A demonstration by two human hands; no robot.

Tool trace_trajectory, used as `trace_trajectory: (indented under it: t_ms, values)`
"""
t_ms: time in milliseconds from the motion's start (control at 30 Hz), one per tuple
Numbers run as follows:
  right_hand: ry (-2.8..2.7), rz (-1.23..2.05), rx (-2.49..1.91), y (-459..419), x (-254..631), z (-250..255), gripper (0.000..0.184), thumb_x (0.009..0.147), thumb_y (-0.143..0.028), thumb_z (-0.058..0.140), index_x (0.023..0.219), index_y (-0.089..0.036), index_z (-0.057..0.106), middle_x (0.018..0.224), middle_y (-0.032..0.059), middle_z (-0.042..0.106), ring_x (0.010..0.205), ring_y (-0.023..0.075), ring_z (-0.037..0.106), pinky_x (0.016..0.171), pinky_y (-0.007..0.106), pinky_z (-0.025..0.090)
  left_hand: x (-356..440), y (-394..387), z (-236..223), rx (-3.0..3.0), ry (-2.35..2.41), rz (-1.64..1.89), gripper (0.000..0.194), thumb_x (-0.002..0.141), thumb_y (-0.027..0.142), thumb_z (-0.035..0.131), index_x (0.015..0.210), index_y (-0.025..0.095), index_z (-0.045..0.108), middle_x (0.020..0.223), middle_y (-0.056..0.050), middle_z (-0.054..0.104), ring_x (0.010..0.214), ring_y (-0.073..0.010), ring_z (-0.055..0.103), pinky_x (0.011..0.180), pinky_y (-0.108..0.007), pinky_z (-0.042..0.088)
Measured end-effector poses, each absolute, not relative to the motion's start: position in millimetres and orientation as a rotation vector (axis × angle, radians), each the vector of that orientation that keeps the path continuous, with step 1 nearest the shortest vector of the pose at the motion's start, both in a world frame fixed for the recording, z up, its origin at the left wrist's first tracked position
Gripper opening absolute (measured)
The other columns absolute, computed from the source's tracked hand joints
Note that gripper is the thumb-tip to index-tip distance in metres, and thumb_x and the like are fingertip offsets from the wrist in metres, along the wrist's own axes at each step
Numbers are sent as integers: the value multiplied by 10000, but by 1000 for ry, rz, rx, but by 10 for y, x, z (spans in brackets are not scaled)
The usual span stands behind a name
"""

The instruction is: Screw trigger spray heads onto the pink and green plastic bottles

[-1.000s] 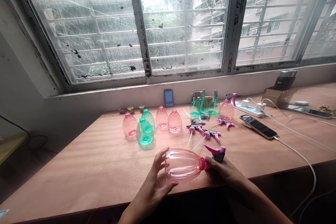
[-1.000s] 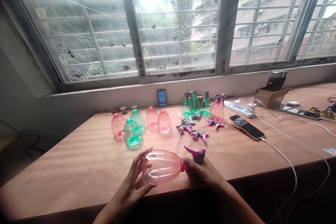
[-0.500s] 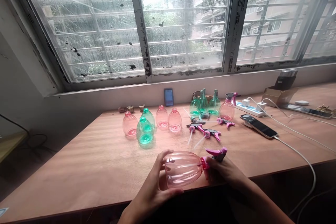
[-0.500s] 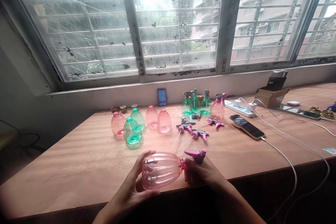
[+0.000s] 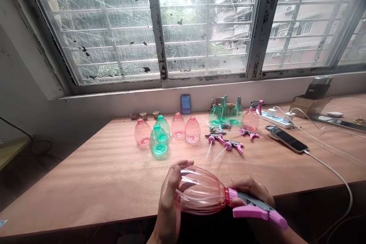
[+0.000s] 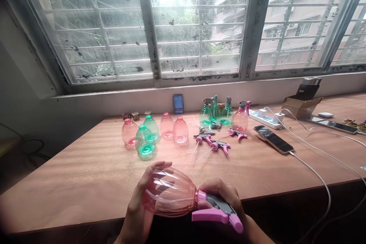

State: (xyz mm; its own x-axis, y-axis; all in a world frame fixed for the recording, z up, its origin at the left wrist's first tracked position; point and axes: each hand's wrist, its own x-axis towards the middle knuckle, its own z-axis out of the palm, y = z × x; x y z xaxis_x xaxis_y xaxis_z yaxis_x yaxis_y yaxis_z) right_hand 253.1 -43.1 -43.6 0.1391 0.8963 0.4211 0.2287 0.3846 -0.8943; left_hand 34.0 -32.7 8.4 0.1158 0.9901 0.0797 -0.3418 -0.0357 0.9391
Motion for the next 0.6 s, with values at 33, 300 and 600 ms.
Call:
trace_trajectory:
  t_ms: [33, 300, 600]
  values:
    - [-1325, 650, -1121, -440, 2484, -437, 354, 710, -614, 795, 706, -273, 697, 560, 32, 671, 484, 221, 588, 487, 323, 495, 383, -316, 89, 1044, 848, 1362, 458, 953, 579, 531, 1166, 197, 666, 1152, -106, 696, 950, -276, 678, 822, -379, 553]
    - [-1014, 978, -1009, -176, 2574, -268, 475, 781, -672, 692, 644, -256, 509, 523, -37, 492, 403, 139, 458, 368, 255, 397, 685, -212, 28, 1563, 702, 1829, 324, 968, 496, 567, 1152, 233, 615, 1191, -94, 640, 1191, -310, 582, 1049, -454, 455]
    - [-1154, -304, -1442, 177, 3916, 114, 414, 829, -582, 667, 861, -175, 733, 562, 44, 644, 534, 237, 622, 546, 323, 435, 722, -452, -922, 1525, 589, 833, 492, 871, 561, 682, 1339, 465, 564, 1406, -40, 585, 1339, -379, 505, 901, -565, 585]
